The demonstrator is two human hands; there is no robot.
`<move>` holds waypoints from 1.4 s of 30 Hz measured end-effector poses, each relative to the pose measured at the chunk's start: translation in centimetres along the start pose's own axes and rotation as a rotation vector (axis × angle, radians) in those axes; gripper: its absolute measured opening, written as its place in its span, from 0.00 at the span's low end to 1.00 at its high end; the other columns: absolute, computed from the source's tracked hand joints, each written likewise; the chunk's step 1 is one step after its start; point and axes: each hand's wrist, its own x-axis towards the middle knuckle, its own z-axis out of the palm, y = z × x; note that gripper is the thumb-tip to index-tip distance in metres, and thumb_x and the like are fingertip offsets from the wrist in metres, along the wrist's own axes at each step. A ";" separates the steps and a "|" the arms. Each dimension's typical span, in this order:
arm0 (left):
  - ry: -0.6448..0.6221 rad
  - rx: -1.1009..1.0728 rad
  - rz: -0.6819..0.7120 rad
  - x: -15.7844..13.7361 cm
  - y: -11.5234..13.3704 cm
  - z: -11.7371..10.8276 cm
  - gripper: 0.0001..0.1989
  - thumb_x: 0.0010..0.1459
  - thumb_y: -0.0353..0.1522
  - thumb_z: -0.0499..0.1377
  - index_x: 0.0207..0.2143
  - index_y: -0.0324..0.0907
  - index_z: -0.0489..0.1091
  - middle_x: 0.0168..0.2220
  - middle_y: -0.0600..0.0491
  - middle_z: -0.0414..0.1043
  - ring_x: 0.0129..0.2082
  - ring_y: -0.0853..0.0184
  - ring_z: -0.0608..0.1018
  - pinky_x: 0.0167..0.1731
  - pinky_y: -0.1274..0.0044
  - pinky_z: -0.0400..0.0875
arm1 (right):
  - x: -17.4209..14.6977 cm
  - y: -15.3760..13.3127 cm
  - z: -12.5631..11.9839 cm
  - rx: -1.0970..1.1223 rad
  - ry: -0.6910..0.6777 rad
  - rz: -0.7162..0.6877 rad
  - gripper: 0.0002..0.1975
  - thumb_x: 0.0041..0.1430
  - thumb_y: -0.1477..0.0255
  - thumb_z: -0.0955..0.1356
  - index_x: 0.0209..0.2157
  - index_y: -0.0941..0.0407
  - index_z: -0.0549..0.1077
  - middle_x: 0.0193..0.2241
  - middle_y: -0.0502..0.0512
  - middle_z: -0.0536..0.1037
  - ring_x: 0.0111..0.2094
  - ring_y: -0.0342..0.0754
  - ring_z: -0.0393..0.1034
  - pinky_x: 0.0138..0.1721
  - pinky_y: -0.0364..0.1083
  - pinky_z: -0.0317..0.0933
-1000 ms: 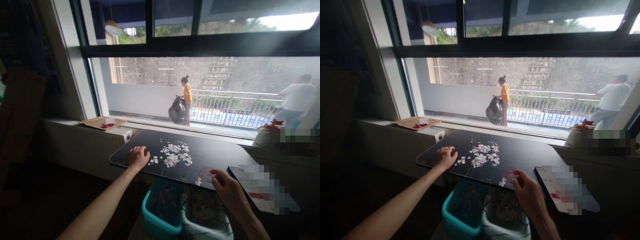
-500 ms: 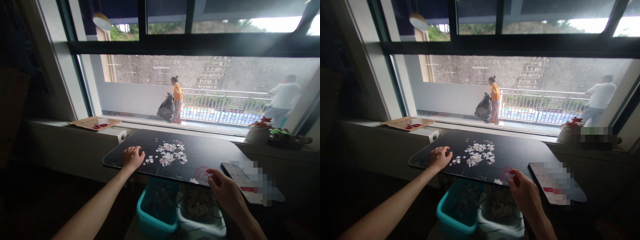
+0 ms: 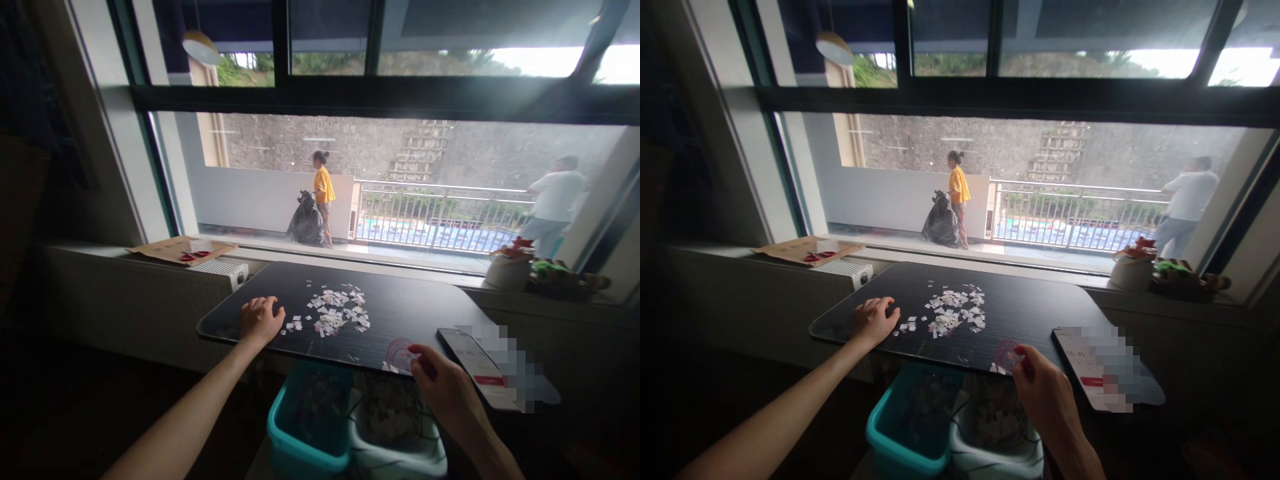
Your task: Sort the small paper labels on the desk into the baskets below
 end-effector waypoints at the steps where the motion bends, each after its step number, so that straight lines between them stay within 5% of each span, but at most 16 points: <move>1: 0.000 0.000 0.001 0.0 0.0 0.0 0.14 0.53 0.37 0.53 0.37 0.40 0.72 0.34 0.46 0.74 0.39 0.55 0.73 0.41 0.66 0.62 | 0.0 -0.1 0.0 -0.003 -0.005 0.002 0.15 0.52 0.67 0.60 0.37 0.51 0.75 0.23 0.49 0.77 0.25 0.47 0.71 0.27 0.43 0.59; 42: -0.055 -0.011 -0.016 0.0 0.5 -0.9 0.14 0.53 0.36 0.52 0.37 0.40 0.71 0.35 0.45 0.74 0.41 0.54 0.72 0.42 0.66 0.62 | -0.6 0.3 -1.2 0.027 -0.036 -0.038 0.14 0.54 0.64 0.61 0.37 0.52 0.75 0.24 0.50 0.77 0.24 0.47 0.70 0.27 0.43 0.60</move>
